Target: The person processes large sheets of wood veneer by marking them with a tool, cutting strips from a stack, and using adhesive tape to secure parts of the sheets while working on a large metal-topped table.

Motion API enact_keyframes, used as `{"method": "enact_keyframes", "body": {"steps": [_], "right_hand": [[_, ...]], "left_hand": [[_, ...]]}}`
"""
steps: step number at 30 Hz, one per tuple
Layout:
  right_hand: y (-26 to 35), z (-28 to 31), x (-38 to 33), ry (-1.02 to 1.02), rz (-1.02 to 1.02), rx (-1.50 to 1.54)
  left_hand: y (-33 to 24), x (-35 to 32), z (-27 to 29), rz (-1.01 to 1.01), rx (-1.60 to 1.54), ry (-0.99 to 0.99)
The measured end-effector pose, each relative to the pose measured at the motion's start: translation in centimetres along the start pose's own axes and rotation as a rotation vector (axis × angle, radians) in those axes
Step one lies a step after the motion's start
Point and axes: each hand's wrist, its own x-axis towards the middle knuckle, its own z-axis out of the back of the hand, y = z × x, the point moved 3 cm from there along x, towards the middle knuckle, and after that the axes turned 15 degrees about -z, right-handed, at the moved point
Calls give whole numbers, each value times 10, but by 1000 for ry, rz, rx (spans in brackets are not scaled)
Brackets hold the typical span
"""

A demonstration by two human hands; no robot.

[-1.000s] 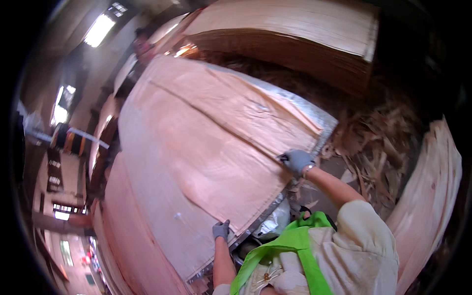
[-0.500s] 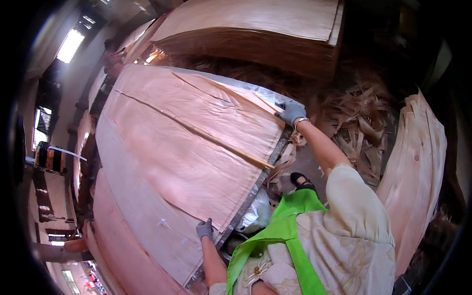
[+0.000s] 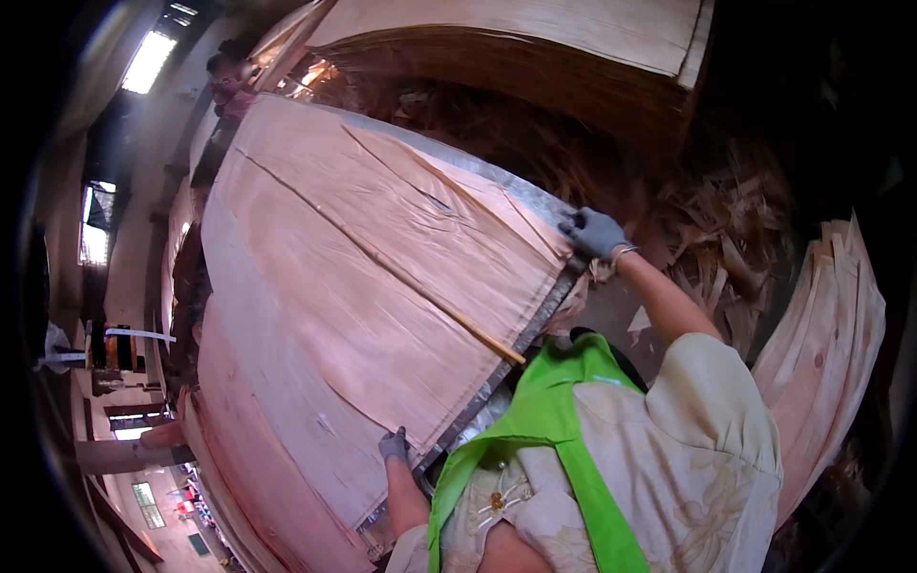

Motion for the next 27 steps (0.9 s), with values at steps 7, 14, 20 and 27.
{"method": "enact_keyframes", "body": {"steps": [7, 14, 20, 27], "right_hand": [[31, -16, -23, -239, 189, -397], [-15, 4, 31, -16, 24, 74], [-36, -17, 69, 80, 42, 284], [-49, -4, 73, 225, 70, 182]], "left_hand": [[-14, 1, -14, -5, -9, -83], [-33, -17, -15, -167, 229, -161], [-18, -18, -19, -239, -12, -322], [-55, -28, -58, -46, -232, -91]]}}
